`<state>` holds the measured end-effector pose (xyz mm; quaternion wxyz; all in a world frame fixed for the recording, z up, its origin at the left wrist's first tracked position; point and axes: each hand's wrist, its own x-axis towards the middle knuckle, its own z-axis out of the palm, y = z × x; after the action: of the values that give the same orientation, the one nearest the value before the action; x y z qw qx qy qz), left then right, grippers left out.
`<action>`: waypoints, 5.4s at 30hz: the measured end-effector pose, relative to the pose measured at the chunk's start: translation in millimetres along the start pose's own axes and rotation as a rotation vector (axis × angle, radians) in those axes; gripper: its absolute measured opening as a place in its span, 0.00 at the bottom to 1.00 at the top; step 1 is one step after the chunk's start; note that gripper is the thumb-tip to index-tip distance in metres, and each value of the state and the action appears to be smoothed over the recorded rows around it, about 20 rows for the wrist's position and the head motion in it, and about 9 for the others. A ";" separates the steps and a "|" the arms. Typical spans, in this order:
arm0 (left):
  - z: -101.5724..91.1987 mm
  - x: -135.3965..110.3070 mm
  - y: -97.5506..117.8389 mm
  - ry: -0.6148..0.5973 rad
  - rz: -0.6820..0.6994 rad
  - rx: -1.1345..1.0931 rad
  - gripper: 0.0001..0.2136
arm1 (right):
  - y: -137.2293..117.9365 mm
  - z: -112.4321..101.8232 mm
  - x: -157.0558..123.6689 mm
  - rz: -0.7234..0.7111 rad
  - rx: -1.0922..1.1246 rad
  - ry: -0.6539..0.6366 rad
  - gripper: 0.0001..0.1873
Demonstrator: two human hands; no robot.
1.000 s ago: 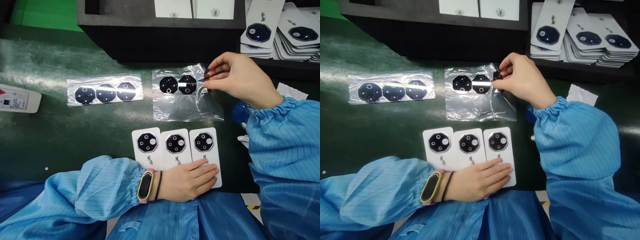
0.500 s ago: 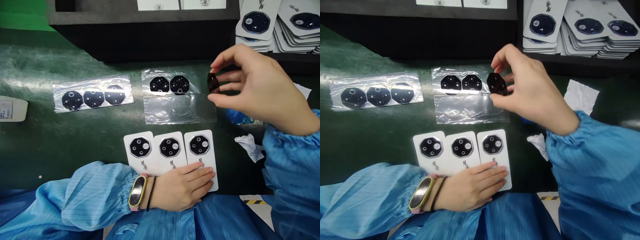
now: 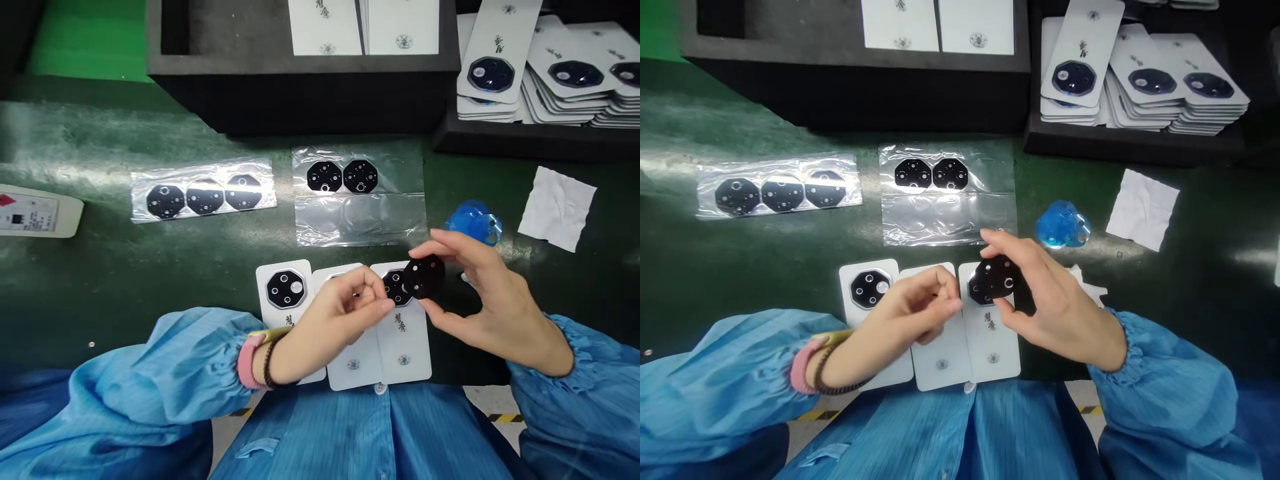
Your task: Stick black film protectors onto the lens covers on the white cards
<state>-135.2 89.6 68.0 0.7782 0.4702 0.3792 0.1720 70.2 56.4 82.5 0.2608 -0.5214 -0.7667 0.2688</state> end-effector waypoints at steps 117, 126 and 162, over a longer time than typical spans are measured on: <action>15.4 -10.8 -62.3 -0.050 1.113 1.693 0.14 | 18.5 16.1 16.9 0.480 0.193 -0.203 0.07; 16.1 -9.1 -63.2 -0.041 1.110 1.681 0.14 | 19.1 16.0 15.8 0.474 0.189 -0.217 0.08; 18.2 -10.3 -62.8 0.039 1.099 1.737 0.13 | 27.3 30.6 2.9 0.082 -0.206 0.014 0.06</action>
<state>-133.9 40.9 23.1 -0.0230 0.9766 0.1179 0.1783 66.5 63.4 42.2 0.1997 -0.5782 -0.7666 0.1953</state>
